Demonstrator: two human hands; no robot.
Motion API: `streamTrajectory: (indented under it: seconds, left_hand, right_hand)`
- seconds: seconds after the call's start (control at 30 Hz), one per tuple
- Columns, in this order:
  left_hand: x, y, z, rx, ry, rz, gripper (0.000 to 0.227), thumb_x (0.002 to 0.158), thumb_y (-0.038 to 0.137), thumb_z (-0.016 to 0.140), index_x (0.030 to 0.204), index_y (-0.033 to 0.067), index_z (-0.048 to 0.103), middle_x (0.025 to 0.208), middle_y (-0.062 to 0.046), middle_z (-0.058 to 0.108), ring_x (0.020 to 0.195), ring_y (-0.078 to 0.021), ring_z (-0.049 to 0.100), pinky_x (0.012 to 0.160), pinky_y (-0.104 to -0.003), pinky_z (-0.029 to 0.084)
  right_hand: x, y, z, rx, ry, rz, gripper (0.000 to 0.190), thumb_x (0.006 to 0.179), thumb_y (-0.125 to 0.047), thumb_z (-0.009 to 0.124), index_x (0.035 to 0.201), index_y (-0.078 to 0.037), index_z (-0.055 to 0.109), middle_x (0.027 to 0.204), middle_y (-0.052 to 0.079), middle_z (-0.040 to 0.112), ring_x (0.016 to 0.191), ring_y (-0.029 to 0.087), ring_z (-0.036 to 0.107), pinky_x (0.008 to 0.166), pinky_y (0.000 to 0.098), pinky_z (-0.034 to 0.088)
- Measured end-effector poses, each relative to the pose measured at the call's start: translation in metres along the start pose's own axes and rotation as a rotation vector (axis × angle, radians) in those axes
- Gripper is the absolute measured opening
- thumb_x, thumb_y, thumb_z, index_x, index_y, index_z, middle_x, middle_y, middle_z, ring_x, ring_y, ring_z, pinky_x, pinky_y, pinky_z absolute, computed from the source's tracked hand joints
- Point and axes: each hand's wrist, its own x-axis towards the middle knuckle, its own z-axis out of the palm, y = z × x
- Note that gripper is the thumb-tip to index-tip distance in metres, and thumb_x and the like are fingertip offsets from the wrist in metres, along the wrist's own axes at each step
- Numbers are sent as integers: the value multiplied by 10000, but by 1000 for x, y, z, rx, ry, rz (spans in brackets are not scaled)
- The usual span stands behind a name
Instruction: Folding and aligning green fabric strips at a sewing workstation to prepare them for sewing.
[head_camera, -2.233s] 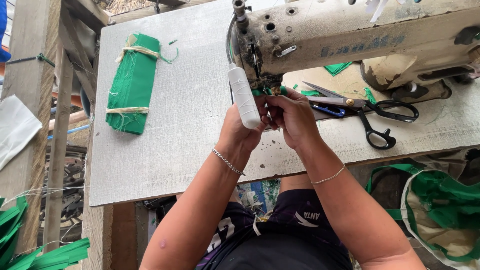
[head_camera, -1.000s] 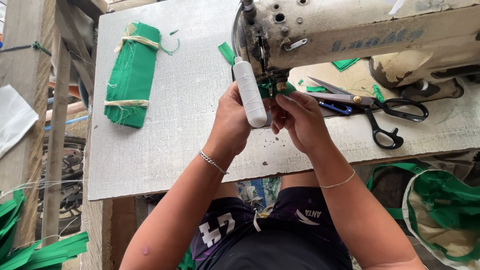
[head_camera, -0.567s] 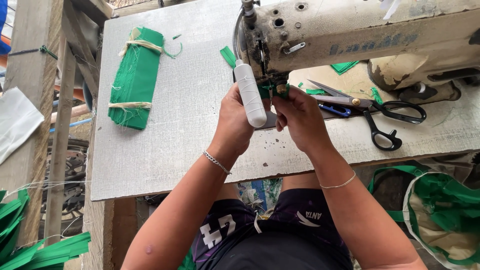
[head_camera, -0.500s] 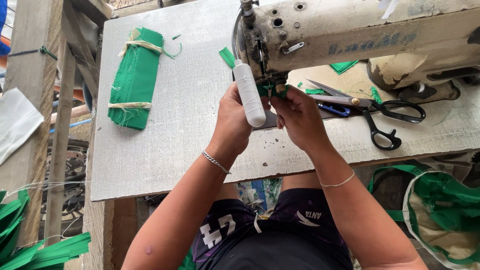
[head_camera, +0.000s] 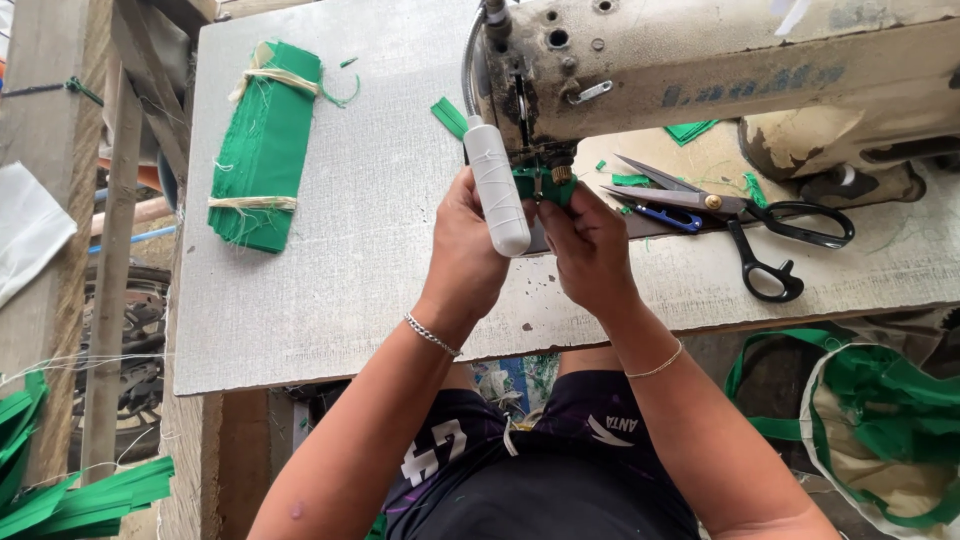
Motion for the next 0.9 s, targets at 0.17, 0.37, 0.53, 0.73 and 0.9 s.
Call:
streamTrajectory:
  seconds: [0.17, 0.37, 0.53, 0.73, 0.9]
  left_hand:
    - [6, -9, -4, -45, -31, -32, 356, 827, 185, 865, 1053, 61, 619, 869, -62, 706, 817, -120, 686, 751, -277, 588]
    - [9, 7, -4, 46, -72, 12, 351, 841, 222, 843, 1067, 93, 608, 861, -24, 675, 826, -117, 667, 763, -292, 568]
    - [8, 11, -4, 44, -83, 29, 297, 872, 167, 807, 1067, 93, 595, 862, -40, 679, 830, -142, 671, 768, -315, 564]
    - [3, 25, 2, 63, -61, 31, 309, 861, 158, 806, 1060, 85, 582, 857, -43, 674, 833, -152, 675, 770, -307, 567]
    - [10, 9, -1, 99, -32, 51, 469, 737, 156, 915, 1060, 76, 584, 836, -57, 679, 820, -165, 695, 762, -298, 588]
  right_hand:
    - [9, -9, 2, 146, -4, 47, 137, 1035, 53, 557, 912, 26, 610, 658, 74, 528, 577, 66, 512, 575, 310, 572]
    - [5, 18, -5, 444, 47, 223, 176, 1037, -80, 538, 956, 45, 632, 750, 121, 579, 597, 123, 544, 573, 379, 582]
    - [9, 13, 0, 404, 78, 235, 159, 1044, -100, 552, 969, 20, 625, 759, 104, 569, 585, 110, 534, 552, 377, 582]
    - [10, 8, -1, 281, 48, 194, 46, 1018, -4, 590, 978, 12, 605, 741, 84, 581, 576, 92, 571, 532, 353, 601]
    - [17, 14, -15, 161, -45, 145, 39, 1026, 13, 610, 993, 14, 631, 725, 69, 581, 584, 87, 610, 546, 315, 602]
